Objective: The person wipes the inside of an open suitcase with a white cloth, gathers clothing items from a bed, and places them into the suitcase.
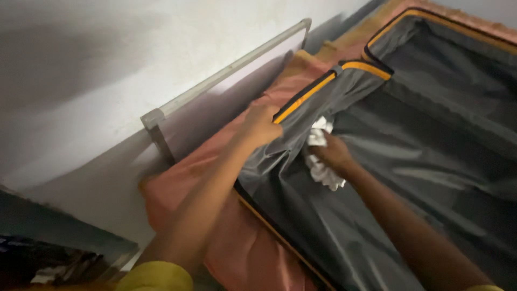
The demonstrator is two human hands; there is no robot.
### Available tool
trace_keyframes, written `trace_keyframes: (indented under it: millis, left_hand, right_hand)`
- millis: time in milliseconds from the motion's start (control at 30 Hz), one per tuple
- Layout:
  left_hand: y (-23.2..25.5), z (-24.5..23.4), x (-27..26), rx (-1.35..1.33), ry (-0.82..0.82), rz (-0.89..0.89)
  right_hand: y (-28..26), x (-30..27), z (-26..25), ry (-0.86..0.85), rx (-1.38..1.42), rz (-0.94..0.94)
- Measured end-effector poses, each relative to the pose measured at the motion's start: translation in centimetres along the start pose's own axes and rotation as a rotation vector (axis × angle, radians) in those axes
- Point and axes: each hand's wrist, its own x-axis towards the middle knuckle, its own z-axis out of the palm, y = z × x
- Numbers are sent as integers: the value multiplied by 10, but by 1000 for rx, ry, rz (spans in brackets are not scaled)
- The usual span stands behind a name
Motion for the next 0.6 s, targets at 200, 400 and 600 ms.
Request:
trace_keyframes:
  millis: [200, 400, 600]
  left_hand:
    - [0, 3, 2, 31, 32, 54]
    - [-8, 8, 1, 11, 140, 172]
    - [11, -5, -4, 64, 26, 51]
  right_hand:
    - [-16, -28, 6, -100, -238, -277]
    - [-54, -76, 13, -133, -733, -550]
    - [-72, -121, 26, -410, -778, -704]
